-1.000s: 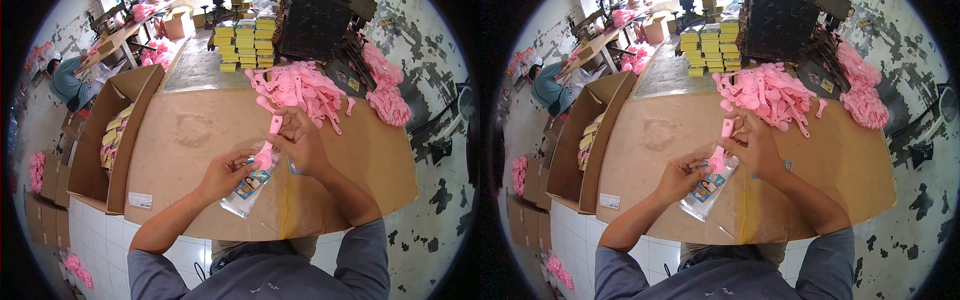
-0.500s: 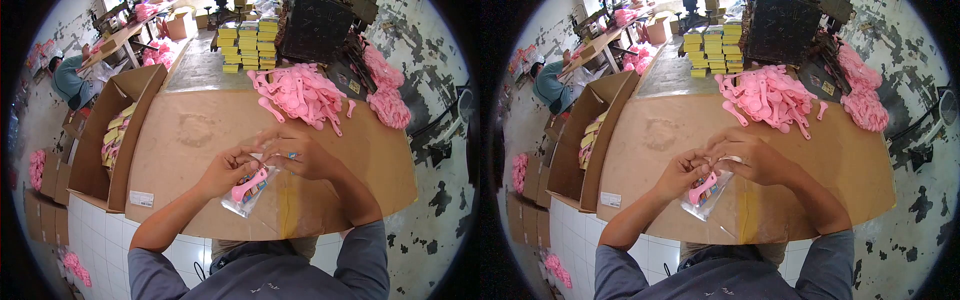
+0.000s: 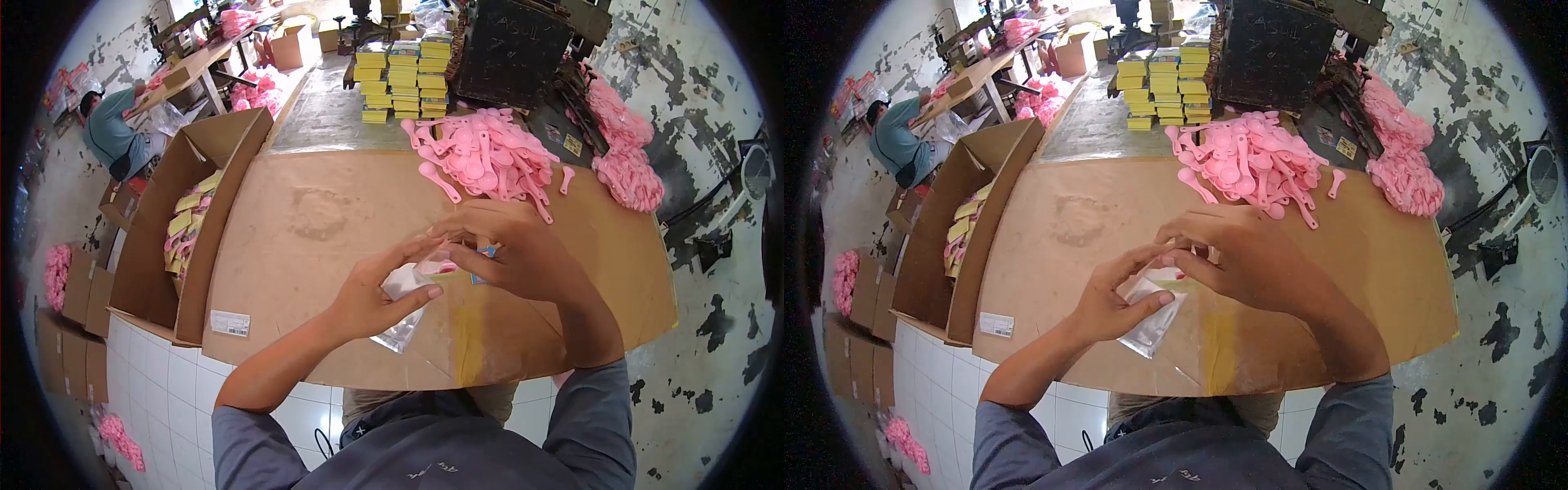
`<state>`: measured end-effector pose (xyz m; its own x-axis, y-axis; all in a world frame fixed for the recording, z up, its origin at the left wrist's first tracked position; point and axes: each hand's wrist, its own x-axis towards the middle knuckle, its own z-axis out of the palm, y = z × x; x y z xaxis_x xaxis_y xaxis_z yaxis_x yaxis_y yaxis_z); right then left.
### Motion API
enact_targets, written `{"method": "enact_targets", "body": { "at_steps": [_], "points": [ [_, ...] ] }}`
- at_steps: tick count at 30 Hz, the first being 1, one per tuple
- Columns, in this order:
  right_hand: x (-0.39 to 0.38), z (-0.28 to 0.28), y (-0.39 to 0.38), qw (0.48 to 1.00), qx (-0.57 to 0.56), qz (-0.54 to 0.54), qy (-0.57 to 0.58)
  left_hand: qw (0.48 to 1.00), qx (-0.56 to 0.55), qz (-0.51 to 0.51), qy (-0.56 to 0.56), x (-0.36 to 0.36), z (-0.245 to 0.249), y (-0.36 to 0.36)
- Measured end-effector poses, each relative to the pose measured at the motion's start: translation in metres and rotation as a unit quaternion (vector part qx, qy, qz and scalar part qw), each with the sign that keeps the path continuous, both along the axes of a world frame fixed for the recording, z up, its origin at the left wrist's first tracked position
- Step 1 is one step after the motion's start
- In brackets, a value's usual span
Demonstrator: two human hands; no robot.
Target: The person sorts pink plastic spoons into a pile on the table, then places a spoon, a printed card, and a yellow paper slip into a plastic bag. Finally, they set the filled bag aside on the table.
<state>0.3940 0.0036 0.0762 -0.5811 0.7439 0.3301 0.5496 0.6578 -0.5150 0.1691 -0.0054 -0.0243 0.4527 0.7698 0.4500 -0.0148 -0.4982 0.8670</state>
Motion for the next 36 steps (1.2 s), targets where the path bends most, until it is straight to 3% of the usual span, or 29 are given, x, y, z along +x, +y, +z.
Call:
{"method": "enact_targets", "body": {
  "at_steps": [6,9,12,19,21,25,28,30,31,33,36],
  "points": [
    [-0.013,-0.002,-0.004,0.993,-0.076,-0.05,0.072,0.998,-0.048,-0.004,-0.03,0.002,0.003,0.001],
    [-0.015,-0.02,0.005,0.967,0.245,-0.049,0.051,0.992,-0.119,0.012,-0.05,0.001,0.004,0.001],
    [-0.02,-0.025,0.001,0.948,0.315,-0.031,-0.04,0.99,-0.13,0.052,-0.018,-0.001,-0.001,-0.002],
    [-0.029,-0.043,0.009,0.905,0.408,-0.013,-0.121,0.99,-0.014,0.115,0.076,0.002,-0.011,-0.003],
    [-0.033,-0.052,0.012,0.895,0.427,-0.021,-0.126,0.985,-0.033,0.109,0.128,0.001,-0.005,-0.006],
    [-0.032,-0.057,0.025,0.932,0.346,-0.076,-0.077,0.98,0.017,0.103,0.172,0.001,-0.005,-0.005],
    [-0.006,-0.045,0.034,0.955,0.286,-0.08,-0.005,0.981,-0.052,0.072,0.171,-0.003,0.007,-0.005],
    [0.027,-0.021,0.028,0.995,0.056,-0.056,0.056,0.985,-0.109,0.042,0.127,-0.004,0.0,-0.002],
    [0.05,-0.009,0.021,0.982,-0.148,-0.049,0.103,0.985,-0.137,0.027,0.105,-0.004,-0.003,-0.001],
    [0.116,-0.011,0.017,0.919,-0.322,0.01,0.228,0.982,-0.18,0.02,0.05,-0.004,-0.006,0.002],
    [0.223,-0.019,0.017,0.875,-0.336,0.01,0.348,0.981,-0.19,0.023,-0.013,-0.004,-0.006,0.004]
  ]
}}
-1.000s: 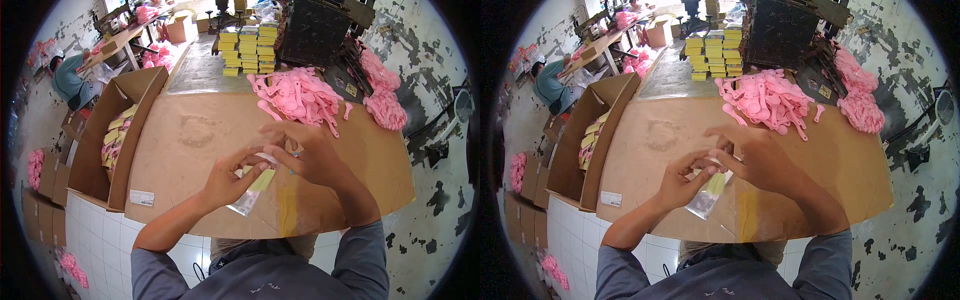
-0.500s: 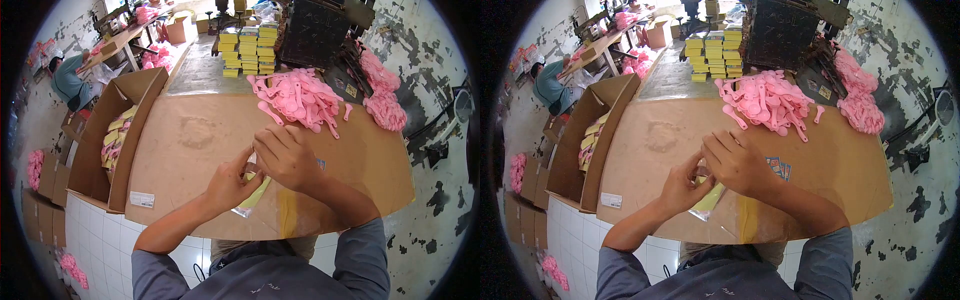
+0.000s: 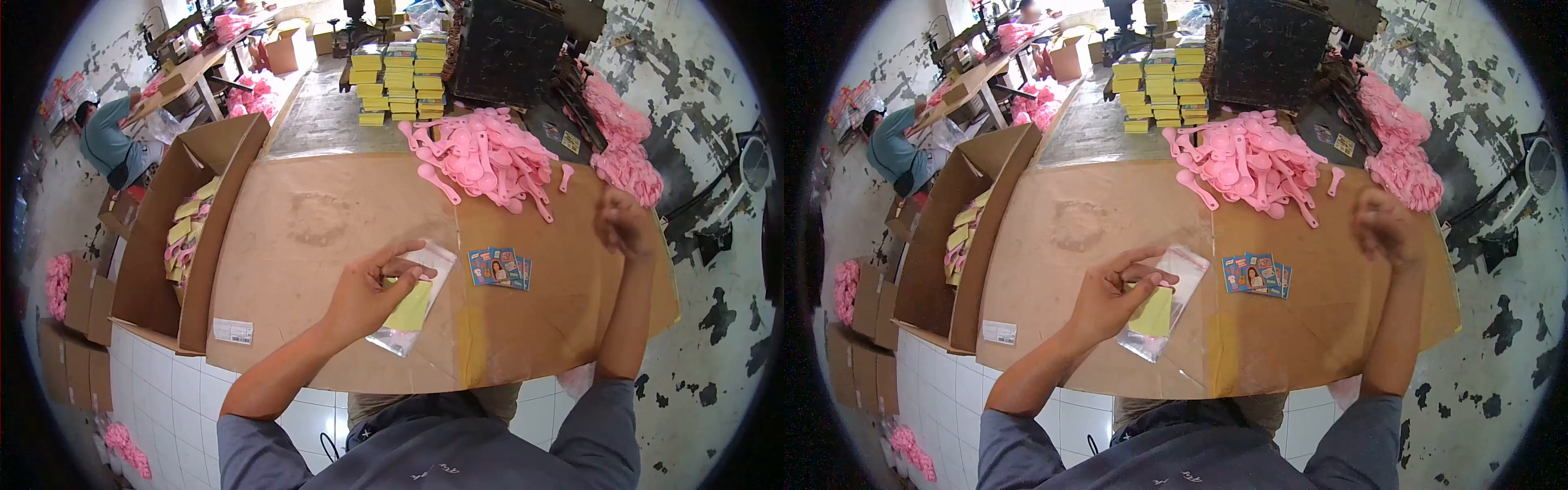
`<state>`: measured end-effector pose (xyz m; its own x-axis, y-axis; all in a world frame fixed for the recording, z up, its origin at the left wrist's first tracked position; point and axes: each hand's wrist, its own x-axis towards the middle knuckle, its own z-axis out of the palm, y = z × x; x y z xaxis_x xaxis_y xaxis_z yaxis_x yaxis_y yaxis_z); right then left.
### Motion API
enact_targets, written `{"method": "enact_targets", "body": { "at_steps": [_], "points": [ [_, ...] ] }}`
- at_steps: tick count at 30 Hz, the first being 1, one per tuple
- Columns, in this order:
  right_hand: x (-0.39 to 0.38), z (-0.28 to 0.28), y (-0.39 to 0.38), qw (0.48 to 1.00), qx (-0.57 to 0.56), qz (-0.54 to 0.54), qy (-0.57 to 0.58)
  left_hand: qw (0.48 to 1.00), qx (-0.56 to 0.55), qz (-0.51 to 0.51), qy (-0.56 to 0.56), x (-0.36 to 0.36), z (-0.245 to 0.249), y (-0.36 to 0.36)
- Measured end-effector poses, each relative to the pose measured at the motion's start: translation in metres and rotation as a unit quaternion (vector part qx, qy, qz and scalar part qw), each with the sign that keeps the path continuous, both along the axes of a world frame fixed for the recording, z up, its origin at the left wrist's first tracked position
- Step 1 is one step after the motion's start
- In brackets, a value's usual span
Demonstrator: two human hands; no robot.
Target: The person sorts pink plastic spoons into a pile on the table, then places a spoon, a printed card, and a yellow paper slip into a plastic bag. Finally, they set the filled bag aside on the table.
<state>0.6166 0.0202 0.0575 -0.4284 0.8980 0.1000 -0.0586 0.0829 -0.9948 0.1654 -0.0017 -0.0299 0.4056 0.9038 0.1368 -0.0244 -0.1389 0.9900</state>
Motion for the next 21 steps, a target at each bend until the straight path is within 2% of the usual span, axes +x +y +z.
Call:
{"method": "enact_targets", "body": {
  "at_steps": [1,2,3,4,6,8,10,13,15,17,19,21],
  "points": [
    [0.038,-0.012,0.005,0.999,0.002,-0.003,0.037,1.0,0.005,0.006,-0.018,0.001,0.0,-0.001],
    [0.081,-0.039,0.005,0.952,0.144,-0.131,-0.236,1.0,-0.004,0.004,-0.018,0.001,0.001,-0.002],
    [0.122,-0.073,0.005,0.797,0.27,-0.243,-0.482,1.0,-0.012,0.004,-0.019,0.001,0.002,-0.002],
    [0.142,-0.09,0.004,0.553,0.367,-0.327,-0.673,1.0,-0.019,0.005,-0.019,0.001,0.004,-0.002],
    [0.136,-0.095,-0.007,0.601,0.342,-0.392,-0.607,1.0,-0.008,0.007,-0.016,0.001,0.002,-0.001],
    [0.114,-0.086,-0.009,0.588,0.316,-0.429,-0.609,0.999,-0.029,0.011,-0.043,0.002,-0.001,0.002],
    [0.065,-0.059,-0.021,0.515,0.278,-0.442,-0.68,0.992,-0.088,0.01,-0.091,0.003,-0.004,0.005],
    [0.012,-0.05,-0.007,0.714,0.296,-0.395,-0.498,0.993,-0.062,0.009,-0.095,0.004,-0.007,0.008],
    [-0.067,-0.037,-0.009,0.851,0.164,-0.321,-0.382,0.997,-0.035,0.025,-0.067,0.005,-0.013,0.011],
    [-0.115,-0.05,-0.01,0.916,0.168,-0.167,-0.325,0.998,-0.024,0.033,-0.054,0.005,-0.016,0.011],
    [-0.164,-0.053,-0.012,0.946,0.202,-0.048,-0.249,0.998,-0.03,0.031,-0.055,0.005,-0.016,0.011],
    [-0.2,-0.057,-0.012,0.969,0.161,-0.017,-0.189,0.997,-0.036,0.025,-0.058,0.004,-0.016,0.011]
  ]
}}
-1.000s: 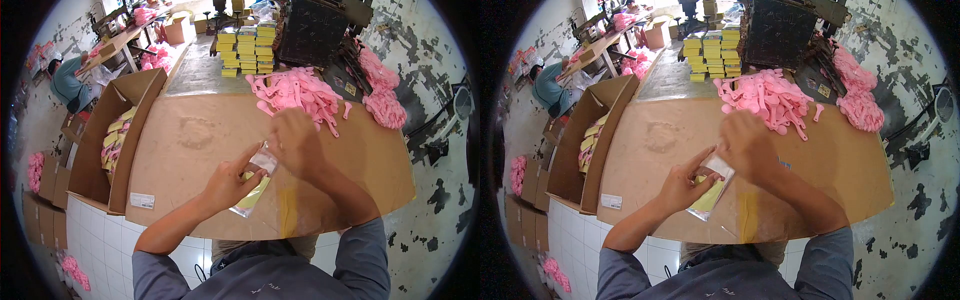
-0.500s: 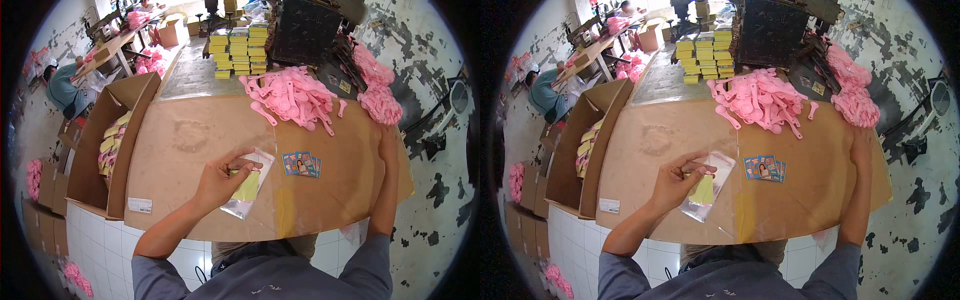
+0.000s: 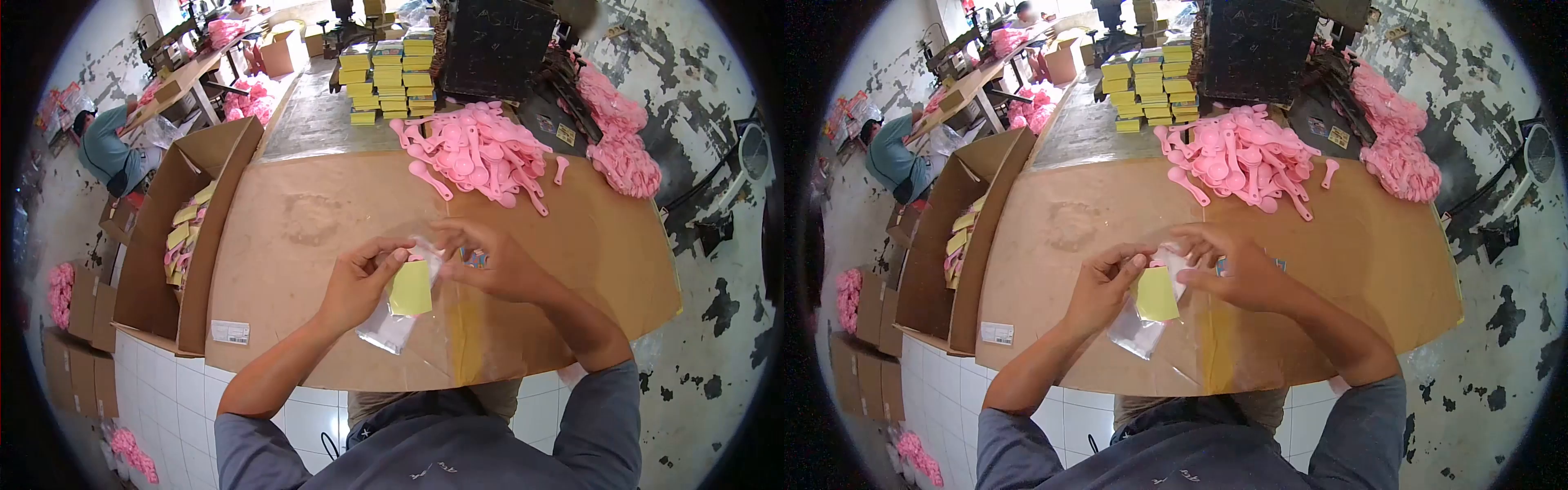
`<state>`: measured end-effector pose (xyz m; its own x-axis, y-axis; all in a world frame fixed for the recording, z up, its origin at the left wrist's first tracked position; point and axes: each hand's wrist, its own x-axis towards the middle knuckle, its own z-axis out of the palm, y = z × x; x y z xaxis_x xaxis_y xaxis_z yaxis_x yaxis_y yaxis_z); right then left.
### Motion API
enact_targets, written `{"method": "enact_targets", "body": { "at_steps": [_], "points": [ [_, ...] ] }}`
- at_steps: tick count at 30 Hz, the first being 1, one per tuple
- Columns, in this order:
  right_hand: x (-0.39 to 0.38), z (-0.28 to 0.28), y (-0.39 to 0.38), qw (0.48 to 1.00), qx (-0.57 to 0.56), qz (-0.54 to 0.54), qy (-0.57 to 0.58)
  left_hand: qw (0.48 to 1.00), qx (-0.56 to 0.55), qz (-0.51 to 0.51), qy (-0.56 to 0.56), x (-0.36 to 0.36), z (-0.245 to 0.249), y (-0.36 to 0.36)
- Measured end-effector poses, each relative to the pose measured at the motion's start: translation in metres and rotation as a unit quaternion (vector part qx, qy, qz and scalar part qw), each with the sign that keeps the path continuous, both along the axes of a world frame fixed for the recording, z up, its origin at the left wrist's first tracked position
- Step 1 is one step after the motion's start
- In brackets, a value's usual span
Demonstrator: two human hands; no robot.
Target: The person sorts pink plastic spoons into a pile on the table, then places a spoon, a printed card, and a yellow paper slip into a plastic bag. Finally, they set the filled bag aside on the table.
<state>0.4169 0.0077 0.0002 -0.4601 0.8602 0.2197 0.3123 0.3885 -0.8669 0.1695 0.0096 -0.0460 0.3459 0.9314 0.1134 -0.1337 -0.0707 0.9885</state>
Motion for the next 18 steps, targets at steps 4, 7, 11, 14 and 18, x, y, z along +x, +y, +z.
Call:
{"method": "enact_targets", "body": {
  "at_steps": [4,7,11,14,18],
  "points": [
    [-0.014,-0.018,0.019,0.982,-0.149,0.04,0.113,0.998,-0.052,-0.007,-0.025,-0.005,0.011,-0.002],
    [-0.009,-0.021,0.026,0.982,-0.155,0.027,0.109,0.998,-0.036,-0.027,-0.033,-0.008,0.009,0.001],
    [-0.01,-0.018,0.023,0.977,-0.168,0.018,0.131,1.0,-0.025,-0.002,-0.008,-0.01,0.002,0.006],
    [-0.009,-0.022,0.024,0.978,-0.163,0.018,0.128,1.0,-0.008,0.022,0.017,-0.01,-0.006,0.009],
    [-0.005,-0.027,0.027,0.978,-0.16,0.013,0.136,0.999,0.018,0.04,0.006,-0.008,-0.009,0.009]
  ]
}}
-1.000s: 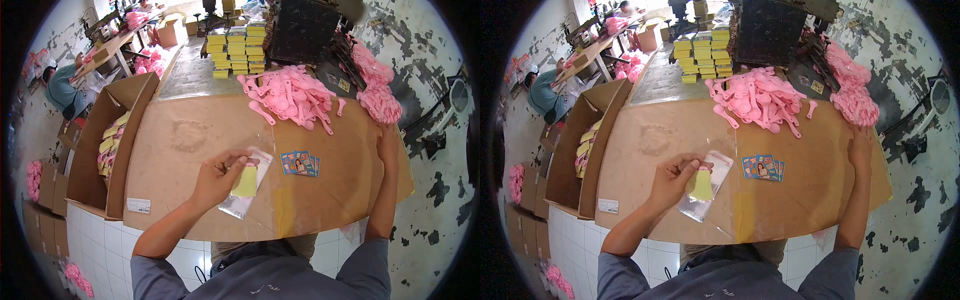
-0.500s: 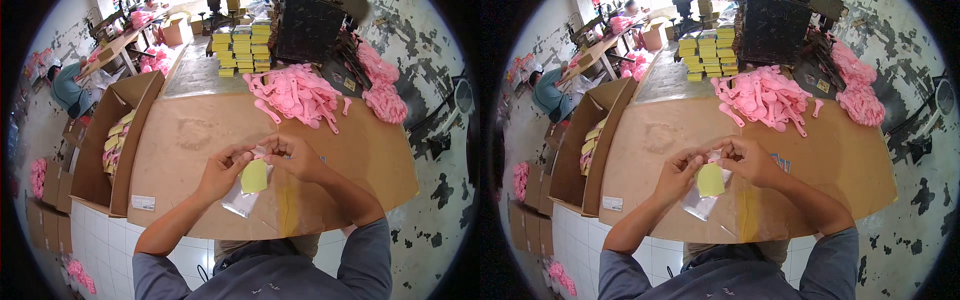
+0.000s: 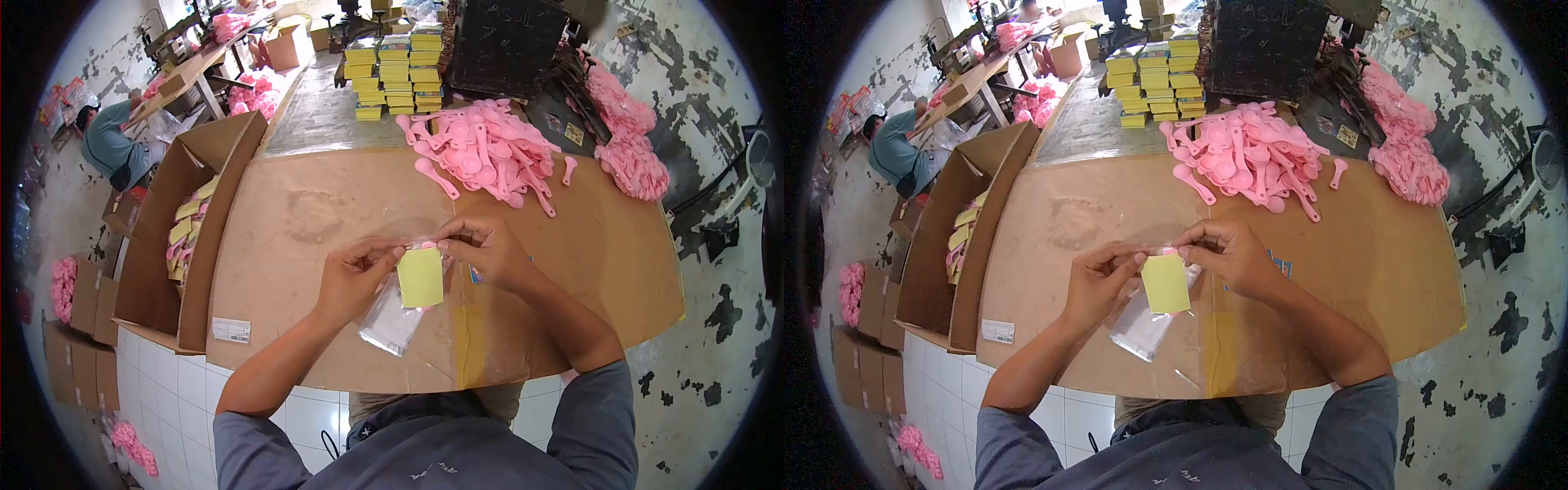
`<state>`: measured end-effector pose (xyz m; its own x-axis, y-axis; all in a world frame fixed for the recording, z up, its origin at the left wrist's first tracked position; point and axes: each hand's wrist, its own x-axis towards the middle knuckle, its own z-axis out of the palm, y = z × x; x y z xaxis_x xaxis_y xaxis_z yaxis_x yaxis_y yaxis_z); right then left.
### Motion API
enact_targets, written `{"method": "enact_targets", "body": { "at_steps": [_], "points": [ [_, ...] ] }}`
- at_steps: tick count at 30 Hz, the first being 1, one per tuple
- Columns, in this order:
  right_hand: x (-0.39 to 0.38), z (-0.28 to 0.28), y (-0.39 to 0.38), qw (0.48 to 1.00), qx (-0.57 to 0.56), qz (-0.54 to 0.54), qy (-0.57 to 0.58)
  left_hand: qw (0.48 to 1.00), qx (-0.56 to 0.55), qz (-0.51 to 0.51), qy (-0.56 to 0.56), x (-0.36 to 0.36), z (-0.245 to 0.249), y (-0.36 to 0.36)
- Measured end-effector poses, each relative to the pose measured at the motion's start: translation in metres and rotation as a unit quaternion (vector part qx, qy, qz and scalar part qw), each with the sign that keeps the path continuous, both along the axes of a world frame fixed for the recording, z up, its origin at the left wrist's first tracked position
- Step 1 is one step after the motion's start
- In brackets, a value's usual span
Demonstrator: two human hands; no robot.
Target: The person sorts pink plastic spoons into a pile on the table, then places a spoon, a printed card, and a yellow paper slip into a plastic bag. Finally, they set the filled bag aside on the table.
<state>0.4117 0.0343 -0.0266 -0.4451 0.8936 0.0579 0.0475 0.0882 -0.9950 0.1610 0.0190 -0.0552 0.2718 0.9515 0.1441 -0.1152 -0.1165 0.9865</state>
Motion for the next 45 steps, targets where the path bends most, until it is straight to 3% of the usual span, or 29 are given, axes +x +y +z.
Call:
{"method": "enact_targets", "body": {
  "at_steps": [13,19,25,31,34,40,45],
  "points": [
    [0.012,-0.014,0.008,0.994,0.107,0.012,-0.009,0.991,0.108,-0.022,0.077,-0.014,-0.009,0.008],
    [0.016,-0.013,0.009,0.995,0.089,0.016,-0.034,1.0,0.004,-0.024,0.004,-0.011,-0.007,0.007],
    [0.01,-0.018,0.007,0.999,0.035,0.025,0.021,0.999,-0.008,-0.019,0.047,-0.008,-0.006,0.007],
    [0.007,-0.022,0.005,0.999,0.031,0.009,0.016,0.999,-0.036,-0.003,0.006,-0.006,-0.004,0.007],
    [0.004,-0.011,0.001,0.995,0.006,0.092,-0.029,0.999,-0.04,0.002,-0.006,-0.007,0.002,0.006],
    [0.004,-0.014,0.002,0.996,-0.02,0.084,-0.011,0.995,-0.03,0.027,-0.086,0.003,0.012,0.001],
    [0.006,-0.002,0.001,0.996,0.033,0.082,0.02,0.99,-0.066,-0.119,0.048,-0.015,-0.003,0.009]
  ]
}}
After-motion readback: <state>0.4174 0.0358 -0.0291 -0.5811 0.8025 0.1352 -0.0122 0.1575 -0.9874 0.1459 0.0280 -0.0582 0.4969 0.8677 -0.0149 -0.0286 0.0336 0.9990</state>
